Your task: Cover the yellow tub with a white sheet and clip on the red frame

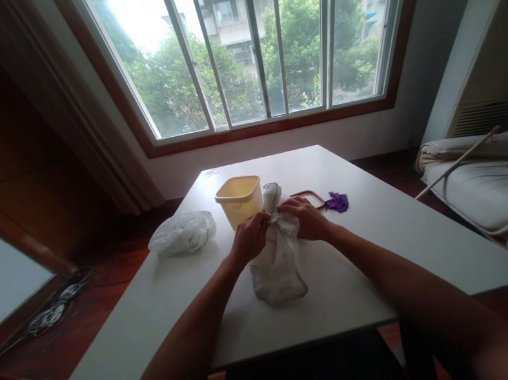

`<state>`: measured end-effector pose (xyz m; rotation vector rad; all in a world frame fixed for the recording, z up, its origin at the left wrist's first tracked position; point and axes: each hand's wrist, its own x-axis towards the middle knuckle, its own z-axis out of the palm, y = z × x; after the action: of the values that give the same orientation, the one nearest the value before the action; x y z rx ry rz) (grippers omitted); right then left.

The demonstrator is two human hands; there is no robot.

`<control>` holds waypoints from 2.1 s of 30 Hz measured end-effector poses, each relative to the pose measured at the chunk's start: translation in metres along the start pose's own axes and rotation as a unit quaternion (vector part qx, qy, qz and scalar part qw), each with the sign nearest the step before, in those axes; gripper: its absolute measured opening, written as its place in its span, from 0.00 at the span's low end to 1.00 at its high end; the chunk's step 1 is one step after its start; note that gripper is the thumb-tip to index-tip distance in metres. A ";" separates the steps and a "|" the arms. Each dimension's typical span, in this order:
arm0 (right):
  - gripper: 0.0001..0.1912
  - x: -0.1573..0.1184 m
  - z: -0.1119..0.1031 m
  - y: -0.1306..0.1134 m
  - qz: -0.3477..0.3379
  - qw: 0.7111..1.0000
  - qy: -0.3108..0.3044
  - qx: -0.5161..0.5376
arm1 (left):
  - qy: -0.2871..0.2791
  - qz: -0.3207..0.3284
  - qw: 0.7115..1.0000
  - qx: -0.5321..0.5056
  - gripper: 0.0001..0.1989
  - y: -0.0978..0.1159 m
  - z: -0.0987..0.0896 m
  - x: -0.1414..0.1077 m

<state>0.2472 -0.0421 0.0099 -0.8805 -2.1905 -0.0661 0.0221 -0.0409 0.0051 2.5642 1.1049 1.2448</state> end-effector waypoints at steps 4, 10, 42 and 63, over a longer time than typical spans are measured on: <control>0.14 0.001 0.005 -0.002 0.019 1.000 0.006 -0.011 | -0.019 -0.006 0.998 -0.060 0.05 0.003 0.002 0.000; 0.13 0.002 0.003 0.000 0.030 0.998 0.050 0.021 | 0.015 -0.025 1.000 -0.008 0.04 0.004 -0.003 0.001; 0.17 0.003 -0.008 0.022 0.035 0.997 0.068 0.014 | -0.003 -0.035 0.986 0.163 0.04 0.012 -0.022 0.013; 0.06 0.009 -0.006 -0.007 0.006 1.000 0.022 0.008 | 0.022 -0.094 0.993 0.073 0.05 0.018 -0.018 0.008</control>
<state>0.2423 -0.0440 0.0217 -0.8746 -2.1420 -0.0628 0.0226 -0.0535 0.0291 2.4702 1.4591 1.2241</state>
